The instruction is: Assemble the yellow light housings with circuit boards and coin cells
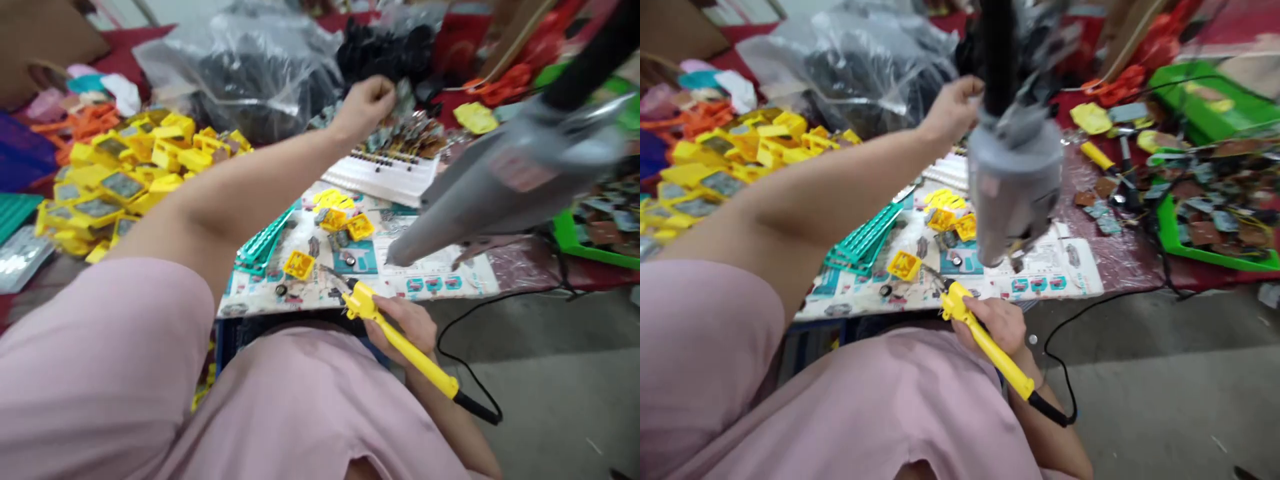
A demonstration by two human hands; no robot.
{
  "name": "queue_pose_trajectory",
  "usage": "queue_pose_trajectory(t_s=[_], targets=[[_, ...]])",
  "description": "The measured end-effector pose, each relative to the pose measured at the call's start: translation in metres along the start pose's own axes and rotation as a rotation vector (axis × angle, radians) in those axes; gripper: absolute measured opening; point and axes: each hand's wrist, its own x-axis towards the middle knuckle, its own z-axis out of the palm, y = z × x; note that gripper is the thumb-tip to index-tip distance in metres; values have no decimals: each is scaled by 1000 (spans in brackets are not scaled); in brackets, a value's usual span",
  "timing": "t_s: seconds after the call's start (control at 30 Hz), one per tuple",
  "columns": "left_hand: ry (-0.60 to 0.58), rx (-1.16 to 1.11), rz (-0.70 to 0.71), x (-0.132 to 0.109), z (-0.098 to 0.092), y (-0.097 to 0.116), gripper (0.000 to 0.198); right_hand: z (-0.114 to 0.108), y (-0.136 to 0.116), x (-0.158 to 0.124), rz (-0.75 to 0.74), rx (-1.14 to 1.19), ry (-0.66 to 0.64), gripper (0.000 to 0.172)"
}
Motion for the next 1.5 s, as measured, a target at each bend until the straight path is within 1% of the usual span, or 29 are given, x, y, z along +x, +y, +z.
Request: queue_pose_trajectory(t_s=[0.03,0.07,0.13,0.17,0.23,0.3,0.33,0.37,0.4,0.47,0.53,0.63,0.7,0.73,0.8,0.83,0.9,0.97,1.0,1.07,1.1,1.17,1.23,1.27,1.33,1.43,1.5], targets=[[-25,-115,-85,-4,-18,1,31,-1,1,-5,34,-12,2,29],[-43,-192,-118,-12,-38,3,44,-1,2,-10,78,-28,13,31],[-84,-205,-142,-34,-79,7,30,-1,5,-18,155,-60,66,37],[-123,-172,-134,-49,-99,9,29,0,5,-19,175,-81,90,41],[-255,-80,-114,-86,-132,10,31,2,5,-15,160,-115,124,52],[-432,27,-110,-128,-153,6,28,6,0,-2,124,-100,129,58],[-513,64,-127,-148,-158,2,26,8,-3,5,133,-59,121,57],[-541,98,-137,-169,-159,-2,24,11,-7,13,160,6,118,54],[-536,161,-157,-188,-157,-6,22,15,-11,21,197,85,113,53],[-493,241,-183,-223,-145,-12,23,24,-20,35,264,243,91,55],[-476,248,-170,-250,-128,-17,21,35,-27,45,292,321,30,51],[-448,208,-110,-277,-106,-20,17,51,-35,52,261,272,-164,33],[-383,133,-69,-287,-98,-21,15,60,-38,53,201,254,-296,27],[-338,79,-59,-290,-96,-21,15,63,-40,53,177,267,-330,28],[-221,-63,-75,-295,-94,-24,18,69,-43,52,168,304,-313,33],[-163,-157,-99,-297,-93,-27,23,72,-46,51,181,318,-269,34],[-69,-370,-155,-301,-91,-35,41,75,-51,52,219,331,-155,36],[-34,-533,-185,-306,-88,-43,57,77,-58,55,260,338,-66,37],[-45,-564,-185,-307,-86,-46,58,77,-61,56,275,340,-37,37],[-50,-532,-163,-309,-83,-49,47,78,-66,60,288,346,-27,35],[-30,-492,-147,-309,-82,-49,41,79,-67,61,288,349,-35,34],[54,-423,-114,-307,-81,-45,35,82,-68,62,285,362,-63,33],[134,-399,-111,-303,-82,-39,33,84,-67,60,286,382,-83,33],[153,-410,-132,-300,-82,-36,31,85,-66,59,289,389,-89,34],[175,-495,-231,-295,-81,-32,31,87,-66,56,299,394,-92,35],[178,-734,-385,-289,-76,-33,37,90,-67,52,307,388,-97,36],[174,-851,-441,-288,-73,-36,39,90,-67,50,261,372,-107,36]])
